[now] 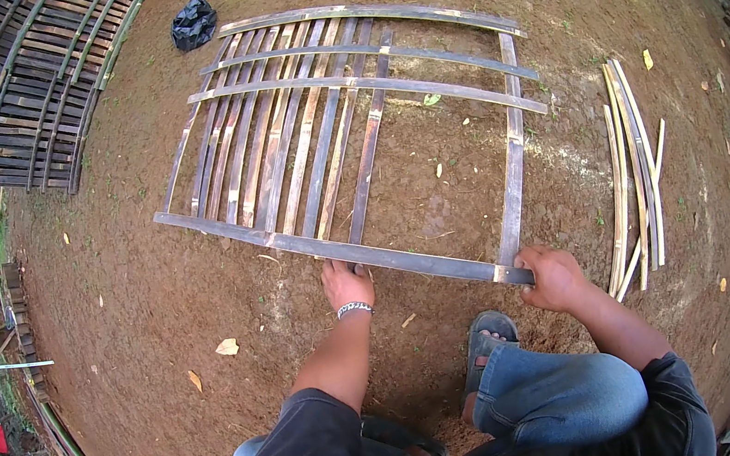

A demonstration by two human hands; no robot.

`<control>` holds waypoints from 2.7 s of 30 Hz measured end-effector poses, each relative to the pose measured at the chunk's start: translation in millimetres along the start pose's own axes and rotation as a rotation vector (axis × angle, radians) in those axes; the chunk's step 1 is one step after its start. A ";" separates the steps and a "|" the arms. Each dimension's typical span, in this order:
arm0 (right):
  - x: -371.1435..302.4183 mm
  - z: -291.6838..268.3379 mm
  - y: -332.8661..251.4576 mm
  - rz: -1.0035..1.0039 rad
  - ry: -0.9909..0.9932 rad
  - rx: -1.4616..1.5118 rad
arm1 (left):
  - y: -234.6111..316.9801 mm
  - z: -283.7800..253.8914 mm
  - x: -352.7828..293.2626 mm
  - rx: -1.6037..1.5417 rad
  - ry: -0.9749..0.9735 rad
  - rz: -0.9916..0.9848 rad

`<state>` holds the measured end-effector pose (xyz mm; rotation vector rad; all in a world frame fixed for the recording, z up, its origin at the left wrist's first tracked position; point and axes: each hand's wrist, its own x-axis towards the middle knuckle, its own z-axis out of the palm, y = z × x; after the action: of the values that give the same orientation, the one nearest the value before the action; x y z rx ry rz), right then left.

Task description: The person sits on the ground and assembles a rectangular wooden frame by placing thin wooden slats across two parallel side rails. They use a hammer to secure the slats into place, occasionally picking up new pieces from a pile nearby.

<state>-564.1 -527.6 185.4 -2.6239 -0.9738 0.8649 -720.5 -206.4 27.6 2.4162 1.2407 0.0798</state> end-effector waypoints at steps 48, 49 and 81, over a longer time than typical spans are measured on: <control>2.1 2.6 -3.0 0.031 -0.050 -0.035 | -35.8 -1.6 -6.1 0.012 -0.104 0.075; 2.4 2.9 -2.9 0.027 -0.045 -0.034 | -33.3 -0.2 0.0 0.018 -0.063 0.104; 10.3 13.4 4.5 0.049 -0.112 -0.047 | -29.3 12.6 20.4 0.017 0.048 0.160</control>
<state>-563.4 -524.4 168.3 -2.6737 -0.9716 1.0226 -727.7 -179.5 1.9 2.5379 1.0705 0.1757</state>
